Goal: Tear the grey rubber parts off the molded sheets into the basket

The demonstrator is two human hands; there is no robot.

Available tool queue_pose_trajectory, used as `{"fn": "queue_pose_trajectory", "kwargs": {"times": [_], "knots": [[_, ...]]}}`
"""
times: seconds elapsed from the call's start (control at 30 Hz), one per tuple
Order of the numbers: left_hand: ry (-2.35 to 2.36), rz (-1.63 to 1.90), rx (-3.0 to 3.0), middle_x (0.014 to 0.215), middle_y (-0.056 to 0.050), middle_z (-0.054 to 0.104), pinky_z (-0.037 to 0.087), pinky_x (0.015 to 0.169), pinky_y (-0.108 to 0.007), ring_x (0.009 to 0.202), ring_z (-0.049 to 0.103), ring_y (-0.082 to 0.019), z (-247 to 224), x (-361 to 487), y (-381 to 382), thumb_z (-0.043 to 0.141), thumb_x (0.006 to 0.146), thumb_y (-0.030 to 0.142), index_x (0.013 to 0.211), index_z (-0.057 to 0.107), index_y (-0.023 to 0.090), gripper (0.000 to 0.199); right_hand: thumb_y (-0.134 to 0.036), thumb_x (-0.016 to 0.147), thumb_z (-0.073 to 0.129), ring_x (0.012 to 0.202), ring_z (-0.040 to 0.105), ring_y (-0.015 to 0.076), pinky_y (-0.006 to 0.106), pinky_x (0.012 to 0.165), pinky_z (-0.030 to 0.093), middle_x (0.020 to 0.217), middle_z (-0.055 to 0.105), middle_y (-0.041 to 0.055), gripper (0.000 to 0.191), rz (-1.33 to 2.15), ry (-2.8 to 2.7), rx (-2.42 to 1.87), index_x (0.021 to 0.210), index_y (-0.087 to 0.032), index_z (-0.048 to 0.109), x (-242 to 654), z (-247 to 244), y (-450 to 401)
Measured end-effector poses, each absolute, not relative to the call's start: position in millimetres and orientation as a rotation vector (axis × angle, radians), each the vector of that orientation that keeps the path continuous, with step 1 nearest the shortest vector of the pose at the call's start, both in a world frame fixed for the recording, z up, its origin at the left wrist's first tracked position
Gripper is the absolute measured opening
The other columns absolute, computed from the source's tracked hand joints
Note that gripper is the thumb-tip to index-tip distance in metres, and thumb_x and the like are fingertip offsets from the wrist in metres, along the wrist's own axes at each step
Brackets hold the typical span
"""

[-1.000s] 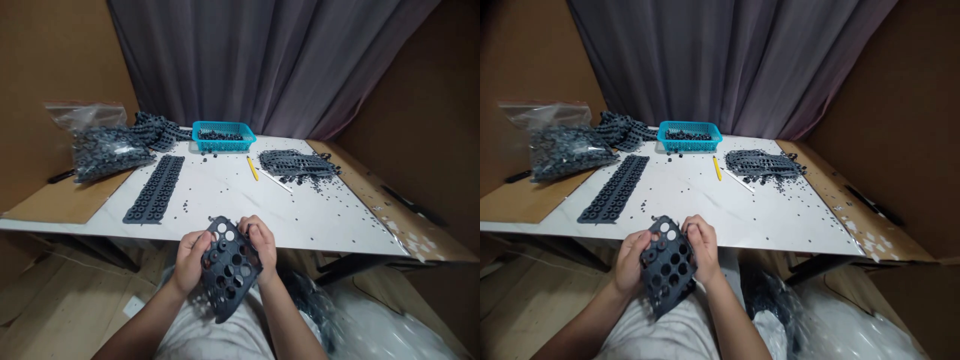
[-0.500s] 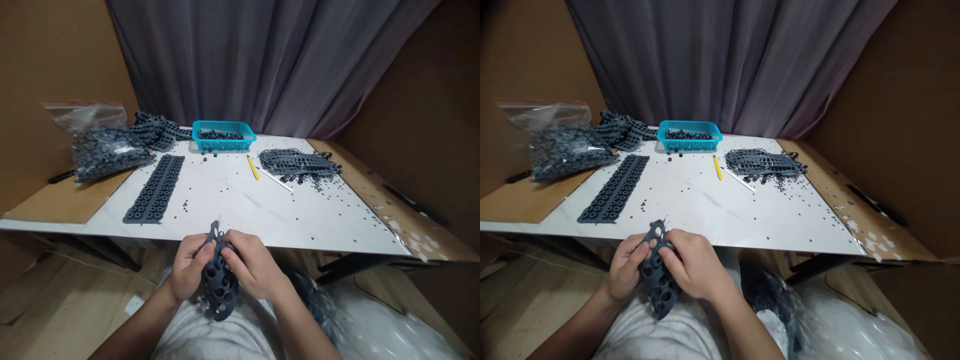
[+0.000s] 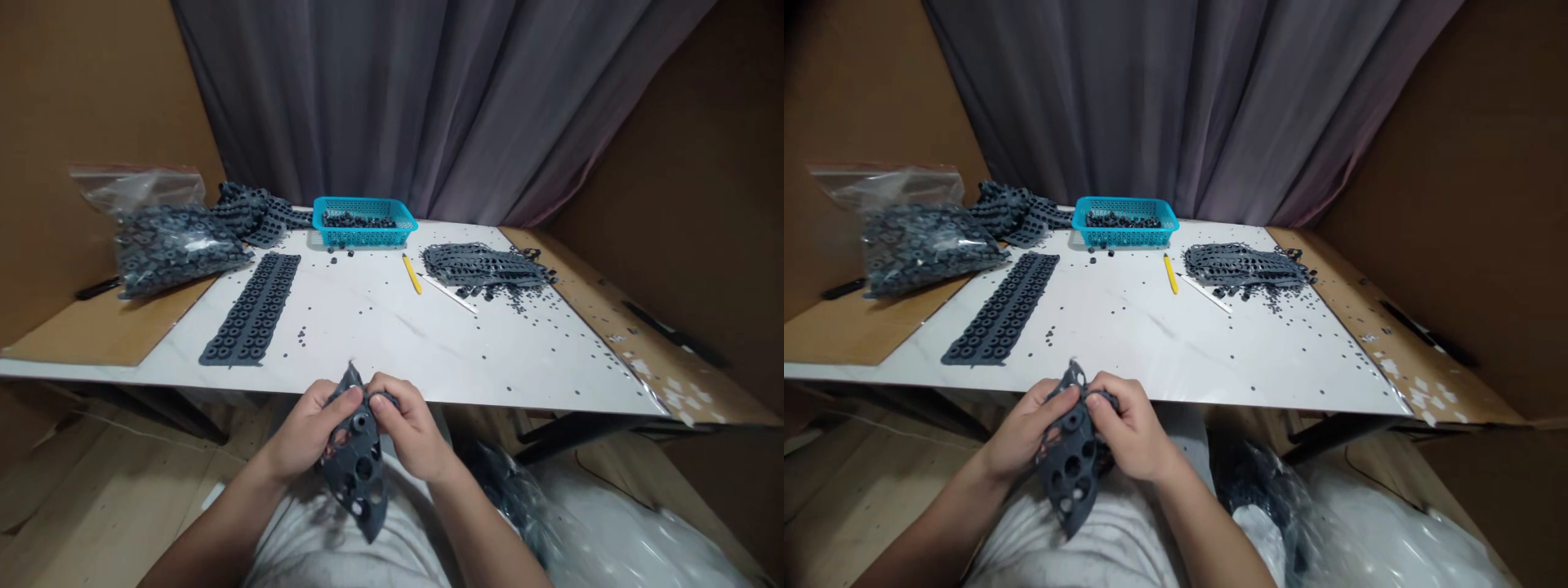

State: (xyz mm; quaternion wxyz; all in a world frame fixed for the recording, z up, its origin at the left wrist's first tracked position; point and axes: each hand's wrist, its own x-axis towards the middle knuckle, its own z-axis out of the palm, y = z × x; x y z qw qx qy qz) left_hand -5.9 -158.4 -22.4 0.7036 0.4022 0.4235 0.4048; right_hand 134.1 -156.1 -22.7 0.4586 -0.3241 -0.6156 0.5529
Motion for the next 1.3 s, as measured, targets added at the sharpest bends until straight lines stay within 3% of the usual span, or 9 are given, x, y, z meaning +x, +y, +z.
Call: {"fn": "queue_pose_trajectory", "kwargs": {"times": [0.1,0.27,0.4,0.5,0.63,0.87,1.07,1.2,1.3], "knots": [[0.929,1.058,0.524,0.029,0.008,0.036,0.018,0.027,-0.016,0.023,0.024,-0.003,-22.9,7.0,-161.2,0.070,0.058,0.052,0.046,0.047,0.016,0.044,-0.046,0.081,0.049,0.041,0.023,0.0070,0.020,0.039,0.020,0.048,0.029,-0.0078,0.033,1.468,-0.976,-0.739,0.063,-0.020,0.038,116.2,-30.2,-157.3],[0.871,1.151,0.141,0.046,0.001,0.058,0.038,0.036,-0.019,0.038,0.052,-0.011,-17.5,20.5,-158.3,0.067,0.062,0.041,0.056,0.053,0.016,0.030,-0.041,0.084,0.045,0.042,0.014,0.0075,0.019,0.038,0.016,0.052,0.020,-0.0079,0.037,1.378,-0.648,-0.635,0.059,-0.021,0.026,102.5,-23.9,-149.3],[1.070,1.320,0.368,0.040,0.004,0.050,0.033,0.034,-0.018,0.034,0.044,-0.009,-22.2,16.0,-155.2,0.068,0.062,0.044,0.055,0.054,0.016,0.032,-0.037,0.088,0.040,0.046,0.023,0.0092,0.022,0.045,0.022,0.053,0.027,-0.0060,0.032,1.164,-0.953,-0.597,0.061,-0.020,0.034,126.8,-23.8,-142.0],[1.237,1.381,0.743,0.034,0.007,0.037,0.023,0.032,-0.018,0.030,0.033,-0.006,-27.6,6.7,-156.9,0.061,0.071,0.045,0.045,0.043,0.017,0.042,-0.029,0.090,0.039,0.051,0.032,0.0104,0.024,0.050,0.026,0.057,0.035,-0.0038,0.024,0.882,-1.364,-0.754,0.068,-0.020,0.042,153.4,-18.3,-143.9],[1.337,1.357,1.229,0.037,0.005,0.036,0.026,0.038,-0.020,0.036,0.033,-0.006,-23.9,1.4,-162.5,0.050,0.083,0.037,0.042,0.035,0.018,0.047,-0.022,0.088,0.041,0.058,0.042,0.0118,0.025,0.056,0.030,0.065,0.046,-0.0005,0.014,0.666,-2.026,-0.967,0.076,-0.019,0.046,163.3,-2.8,-150.7],[1.356,1.351,1.573,0.045,0.005,0.035,0.028,0.043,-0.021,0.043,0.033,-0.007,-16.8,5.5,-162.2,0.046,0.086,0.027,0.047,0.035,0.018,0.042,-0.027,0.090,0.033,0.062,0.045,0.0138,0.025,0.059,0.034,0.071,0.048,0.0014,0.016,0.794,-2.215,-0.918,0.080,-0.019,0.042,143.7,-3.6,-148.8],[1.205,1.239,1.321,0.042,0.005,0.037,0.027,0.040,-0.020,0.040,0.033,-0.007,-22.2,3.3,-160.8,0.047,0.085,0.040,0.046,0.038,0.017,0.046,-0.027,0.089,0.043,0.056,0.041,0.0108,0.023,0.056,0.033,0.063,0.044,-0.0021,0.022,0.920,-2.078,-0.864,0.069,-0.019,0.042,144.2,-5.7,-148.1],[1.037,1.130,0.900,0.037,0.008,0.033,0.020,0.032,-0.016,0.031,0.026,-0.003,-16.7,10.9,-160.5,0.058,0.074,0.052,0.048,0.040,0.017,0.047,-0.027,0.091,0.038,0.058,0.045,0.0110,0.023,0.059,0.036,0.061,0.046,-0.0014,0.028,1.168,-1.786,-0.765,0.068,-0.018,0.049,140.2,-10.7,-150.8],[0.968,1.183,0.589,0.032,0.011,0.028,0.016,0.027,-0.014,0.027,0.019,-0.001,-10.3,20.0,-160.5,0.070,0.060,0.054,0.048,0.040,0.017,0.048,-0.037,0.088,0.045,0.053,0.038,0.0098,0.022,0.053,0.033,0.057,0.041,-0.0032,0.031,1.306,-1.383,-0.776,0.064,-0.018,0.046,129.7,-19.1,-153.0]]}}
